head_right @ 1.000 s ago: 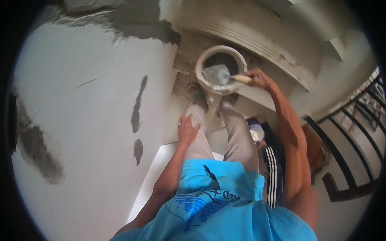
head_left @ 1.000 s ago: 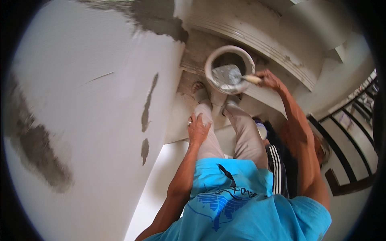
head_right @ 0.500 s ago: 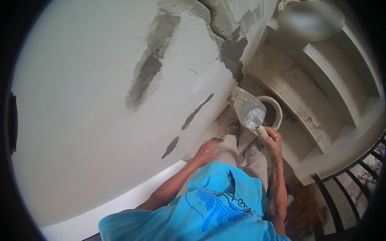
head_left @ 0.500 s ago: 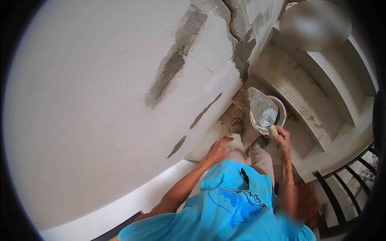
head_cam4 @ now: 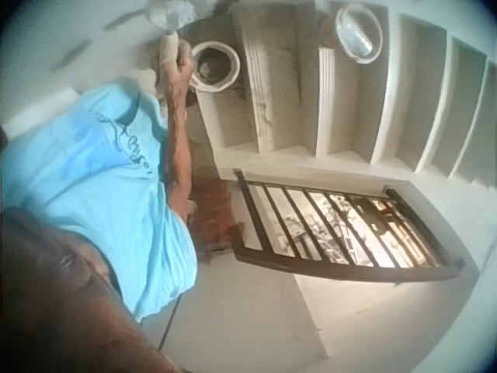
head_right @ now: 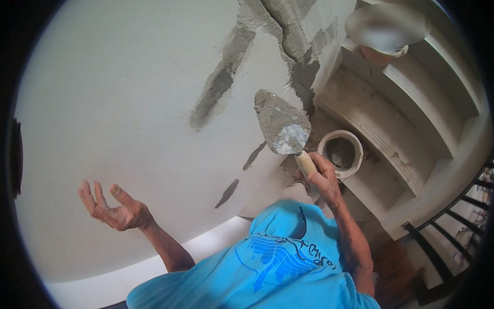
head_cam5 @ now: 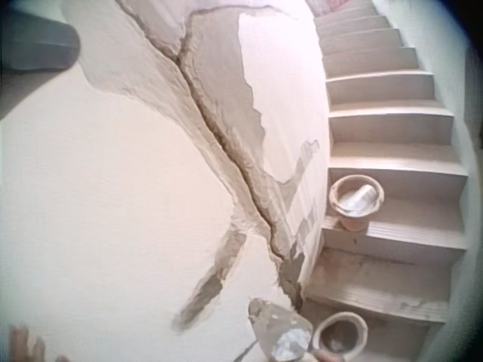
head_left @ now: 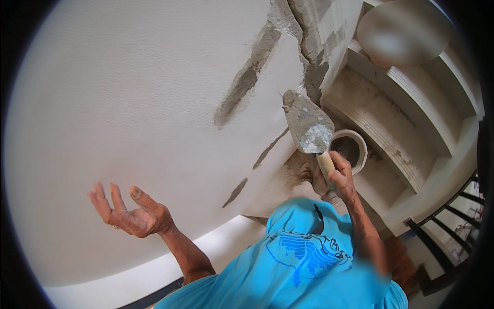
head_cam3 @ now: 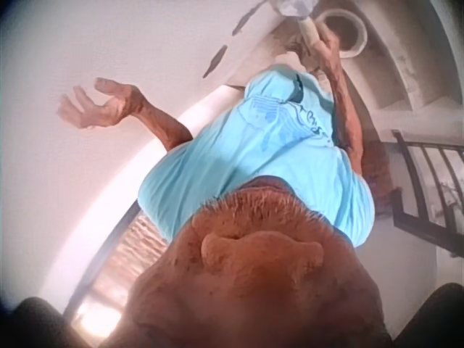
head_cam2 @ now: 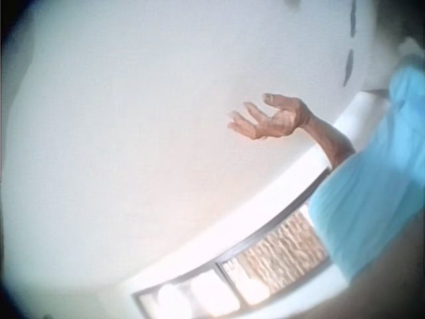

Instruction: The person applies plaster to a white wall using a trowel, smoothing the surface in a stairwell area. They repeatedly scoop plaster from a bucket and spread it onto the wall, working on different sections to fill gaps and create a uniform finish.

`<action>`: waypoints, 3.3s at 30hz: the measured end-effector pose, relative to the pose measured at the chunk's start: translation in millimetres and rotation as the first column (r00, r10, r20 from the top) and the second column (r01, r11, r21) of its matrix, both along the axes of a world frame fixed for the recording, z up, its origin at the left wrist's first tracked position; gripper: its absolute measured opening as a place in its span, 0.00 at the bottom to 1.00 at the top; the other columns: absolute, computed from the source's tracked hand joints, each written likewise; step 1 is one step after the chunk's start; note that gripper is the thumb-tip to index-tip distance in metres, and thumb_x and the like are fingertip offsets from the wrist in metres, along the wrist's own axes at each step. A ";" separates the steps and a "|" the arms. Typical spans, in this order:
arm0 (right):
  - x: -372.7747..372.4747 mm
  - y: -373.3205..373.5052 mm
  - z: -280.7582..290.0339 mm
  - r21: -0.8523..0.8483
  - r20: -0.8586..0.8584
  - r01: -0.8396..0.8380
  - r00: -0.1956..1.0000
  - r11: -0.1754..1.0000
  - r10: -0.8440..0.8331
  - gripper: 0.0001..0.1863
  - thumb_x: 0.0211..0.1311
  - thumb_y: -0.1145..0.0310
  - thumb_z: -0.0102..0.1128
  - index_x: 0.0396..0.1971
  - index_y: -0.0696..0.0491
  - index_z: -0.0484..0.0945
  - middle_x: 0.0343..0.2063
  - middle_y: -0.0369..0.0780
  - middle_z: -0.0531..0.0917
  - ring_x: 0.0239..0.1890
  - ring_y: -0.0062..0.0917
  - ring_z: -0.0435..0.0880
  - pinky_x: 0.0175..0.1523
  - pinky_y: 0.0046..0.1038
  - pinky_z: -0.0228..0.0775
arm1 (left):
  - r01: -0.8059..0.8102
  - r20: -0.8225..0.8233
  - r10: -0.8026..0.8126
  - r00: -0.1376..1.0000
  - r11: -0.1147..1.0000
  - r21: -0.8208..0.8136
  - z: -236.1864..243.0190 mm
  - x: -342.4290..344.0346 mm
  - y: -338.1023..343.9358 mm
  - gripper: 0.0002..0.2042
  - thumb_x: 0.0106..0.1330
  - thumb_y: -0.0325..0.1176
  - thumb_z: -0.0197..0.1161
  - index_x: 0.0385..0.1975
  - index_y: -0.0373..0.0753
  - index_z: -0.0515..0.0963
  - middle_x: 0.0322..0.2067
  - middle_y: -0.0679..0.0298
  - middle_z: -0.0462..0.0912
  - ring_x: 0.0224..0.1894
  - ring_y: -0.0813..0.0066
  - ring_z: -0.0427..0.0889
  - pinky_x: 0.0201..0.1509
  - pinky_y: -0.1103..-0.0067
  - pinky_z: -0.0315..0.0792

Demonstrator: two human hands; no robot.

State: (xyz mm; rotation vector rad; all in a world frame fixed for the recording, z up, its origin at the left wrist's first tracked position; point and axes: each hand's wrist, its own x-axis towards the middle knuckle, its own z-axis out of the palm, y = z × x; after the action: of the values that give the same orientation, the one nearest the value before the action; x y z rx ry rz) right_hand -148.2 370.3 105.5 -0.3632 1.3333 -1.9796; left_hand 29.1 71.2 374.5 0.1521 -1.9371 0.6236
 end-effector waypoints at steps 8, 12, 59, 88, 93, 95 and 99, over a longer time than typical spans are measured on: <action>34.5 -46.7 4.9 -0.028 0.019 0.124 0.992 0.992 -0.124 0.32 0.56 0.50 0.60 0.53 0.61 0.75 0.29 0.37 0.78 0.27 0.18 0.77 0.32 0.24 0.70 | -0.194 -0.077 0.180 0.981 0.948 -0.252 29.8 16.2 -51.6 0.13 0.67 0.27 0.64 0.50 0.36 0.78 0.61 0.50 0.76 0.66 0.56 0.74 0.69 0.55 0.70; 42.7 -65.8 7.0 -0.036 0.019 0.124 0.992 0.992 -0.124 0.37 0.58 0.41 0.64 0.54 0.59 0.75 0.29 0.36 0.78 0.27 0.17 0.77 0.31 0.23 0.70 | -0.092 -0.064 0.079 0.995 0.967 -0.238 34.1 16.7 -60.2 0.13 0.68 0.27 0.63 0.50 0.35 0.79 0.61 0.50 0.75 0.70 0.56 0.68 0.72 0.51 0.65; 78.7 -178.7 3.5 0.060 -0.798 0.709 0.458 0.703 -0.393 0.46 0.37 0.84 0.68 0.65 0.50 0.71 0.37 0.44 0.80 0.35 0.39 0.84 0.39 0.36 0.78 | 0.455 0.255 -0.388 0.886 0.836 -0.307 66.9 58.8 -111.2 0.13 0.67 0.31 0.57 0.45 0.32 0.83 0.56 0.40 0.80 0.64 0.40 0.75 0.72 0.38 0.56; 86.9 -167.8 -4.3 0.038 -0.837 0.686 0.419 0.727 -0.352 0.47 0.34 0.81 0.72 0.65 0.53 0.72 0.34 0.44 0.81 0.32 0.36 0.83 0.36 0.35 0.79 | 0.507 0.266 -0.437 0.859 0.796 -0.330 63.6 56.3 -118.4 0.13 0.69 0.32 0.56 0.42 0.33 0.85 0.52 0.44 0.83 0.63 0.37 0.75 0.67 0.35 0.60; 94.9 -171.7 -12.8 0.033 -0.886 0.679 0.360 0.733 -0.294 0.46 0.35 0.82 0.72 0.65 0.53 0.72 0.34 0.43 0.81 0.32 0.35 0.84 0.34 0.34 0.79 | 0.474 0.233 -0.414 0.880 0.808 -0.352 63.4 57.7 -119.7 0.13 0.69 0.32 0.56 0.42 0.33 0.85 0.52 0.45 0.83 0.63 0.37 0.75 0.67 0.35 0.61; 107.0 -171.8 -14.7 0.019 -0.903 0.663 0.333 0.749 -0.272 0.46 0.35 0.82 0.71 0.65 0.53 0.72 0.34 0.42 0.81 0.33 0.35 0.84 0.33 0.34 0.79 | 0.467 0.228 -0.410 0.883 0.811 -0.351 62.1 56.2 -119.8 0.12 0.69 0.32 0.56 0.42 0.33 0.85 0.52 0.45 0.83 0.64 0.38 0.75 0.66 0.35 0.61; 115.2 -160.8 -21.1 0.061 -0.890 0.618 0.389 0.784 -0.238 0.44 0.37 0.81 0.71 0.64 0.53 0.73 0.36 0.42 0.82 0.33 0.35 0.84 0.33 0.34 0.79 | 0.451 0.213 -0.399 0.892 0.820 -0.352 60.6 56.0 -119.9 0.12 0.69 0.32 0.56 0.42 0.33 0.85 0.53 0.45 0.83 0.64 0.38 0.75 0.66 0.35 0.62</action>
State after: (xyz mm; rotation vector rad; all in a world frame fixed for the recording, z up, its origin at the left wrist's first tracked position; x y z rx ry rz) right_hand -33.0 209.5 84.4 -0.9648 2.6840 -1.8820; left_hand 85.1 -48.7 435.1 -0.5804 -1.8399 0.7138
